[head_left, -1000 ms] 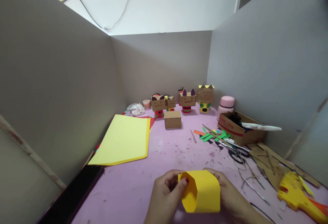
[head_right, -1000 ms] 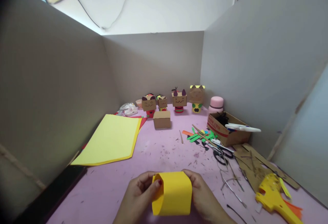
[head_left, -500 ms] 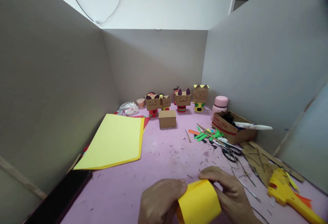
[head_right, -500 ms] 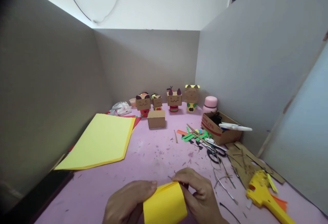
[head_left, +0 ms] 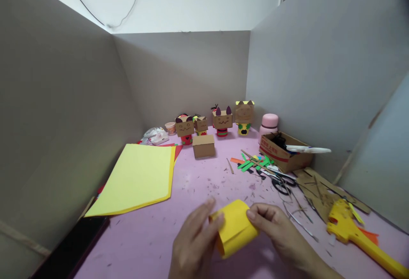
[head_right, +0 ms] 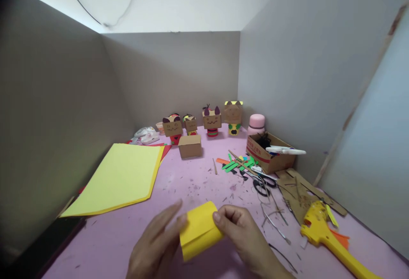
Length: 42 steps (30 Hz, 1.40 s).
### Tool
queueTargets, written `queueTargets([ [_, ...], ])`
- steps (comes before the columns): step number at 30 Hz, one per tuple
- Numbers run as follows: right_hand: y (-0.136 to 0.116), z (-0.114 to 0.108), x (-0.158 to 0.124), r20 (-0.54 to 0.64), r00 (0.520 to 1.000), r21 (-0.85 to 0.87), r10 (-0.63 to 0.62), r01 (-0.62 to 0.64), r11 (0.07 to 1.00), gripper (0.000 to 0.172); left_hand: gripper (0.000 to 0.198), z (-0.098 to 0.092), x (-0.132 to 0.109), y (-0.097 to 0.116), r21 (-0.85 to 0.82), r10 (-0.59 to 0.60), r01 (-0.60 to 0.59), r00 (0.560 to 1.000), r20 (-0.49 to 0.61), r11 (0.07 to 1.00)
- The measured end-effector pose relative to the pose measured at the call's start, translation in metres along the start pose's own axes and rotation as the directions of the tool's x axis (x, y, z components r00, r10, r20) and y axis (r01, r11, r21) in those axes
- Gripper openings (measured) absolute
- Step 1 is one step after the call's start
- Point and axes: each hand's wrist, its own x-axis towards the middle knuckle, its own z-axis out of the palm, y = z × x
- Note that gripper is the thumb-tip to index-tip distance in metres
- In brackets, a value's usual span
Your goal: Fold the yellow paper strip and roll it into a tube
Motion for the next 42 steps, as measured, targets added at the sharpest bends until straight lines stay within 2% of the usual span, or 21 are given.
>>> queueTargets([
  [1, 0.0, -0.001, 0.0, -0.019, 0.999, -0.025, -0.029, 0.028, 0.999, 0.038, 0.036, 0.0, 0.002, 0.004, -0.033, -0.215, 0.214, 0.975, -0.049, 0.976],
  [2, -0.001, -0.003, 0.0, -0.034, 0.998, -0.056, -0.051, 0.049, 0.997, 0.037, 0.033, 0.0, 0.005, 0.008, -0.098, -0.432, 0.424, 0.899, -0.076, 0.9],
  [3, -0.001, -0.004, 0.0, -0.039, 0.997, -0.095, -0.066, 0.062, 0.994, 0.037, 0.029, 0.0, 0.008, 0.013, -0.183, -0.603, 0.584, 0.795, -0.066, 0.791],
  [4, 0.0, -0.004, -0.001, -0.042, 0.996, -0.139, -0.08, 0.074, 0.988, 0.037, 0.027, 0.001, 0.011, 0.019, -0.272, -0.708, 0.677, 0.706, -0.024, 0.684],
  [5, 0.0, -0.004, -0.001, -0.042, 0.995, -0.184, -0.095, 0.085, 0.979, 0.037, 0.03, 0.001, 0.013, 0.024, -0.358, -0.758, 0.718, 0.651, 0.043, 0.597],
  [8, 0.002, 0.0, -0.005, -0.051, 0.987, -0.304, -0.153, 0.13, 0.944, 0.037, 0.038, 0.007, 0.016, 0.034, -0.522, -0.739, 0.738, 0.618, 0.267, 0.428],
  [10, 0.002, 0.003, -0.007, -0.044, 0.978, -0.376, -0.203, 0.172, 0.911, 0.036, 0.036, 0.012, 0.015, 0.035, -0.551, -0.737, 0.778, 0.557, 0.383, 0.302],
  [13, 0.0, 0.008, -0.008, -0.005, 0.97, -0.445, -0.243, 0.216, 0.869, 0.035, 0.035, 0.017, 0.013, 0.031, -0.55, -0.761, 0.825, 0.438, 0.478, 0.13],
  [15, -0.002, 0.009, -0.007, 0.034, 0.968, -0.46, -0.25, 0.237, 0.856, 0.031, 0.036, 0.017, 0.012, 0.027, -0.552, -0.774, 0.831, 0.391, 0.497, 0.065],
  [19, -0.004, 0.009, -0.007, 0.036, 0.962, -0.489, -0.271, 0.254, 0.835, 0.03, 0.037, 0.018, 0.011, 0.021, -0.544, -0.782, 0.839, 0.359, 0.51, 0.03],
  [25, -0.004, 0.008, -0.006, -0.006, 0.968, -0.47, -0.252, 0.22, 0.855, 0.034, 0.04, 0.021, 0.008, 0.019, -0.517, -0.787, 0.855, 0.332, 0.519, 0.019],
  [29, -0.004, 0.008, -0.006, -0.015, 0.974, -0.44, -0.225, 0.195, 0.876, 0.035, 0.038, 0.02, 0.009, 0.021, -0.536, -0.784, 0.844, 0.339, 0.521, 0.009],
  [35, -0.004, 0.009, -0.006, 0.0, 0.98, -0.396, -0.2, 0.184, 0.9, 0.035, 0.034, 0.017, 0.015, 0.027, -0.616, -0.78, 0.785, 0.347, 0.52, -0.062],
  [39, -0.003, 0.01, -0.007, 0.013, 0.989, -0.261, -0.15, 0.148, 0.954, 0.027, 0.031, 0.016, 0.016, 0.028, -0.625, -0.766, 0.775, 0.344, 0.542, -0.095],
  [42, -0.001, 0.011, -0.007, 0.02, 0.993, -0.154, -0.113, 0.115, 0.981, 0.028, 0.031, 0.017, 0.016, 0.03, -0.65, -0.757, 0.749, 0.349, 0.552, -0.128],
])
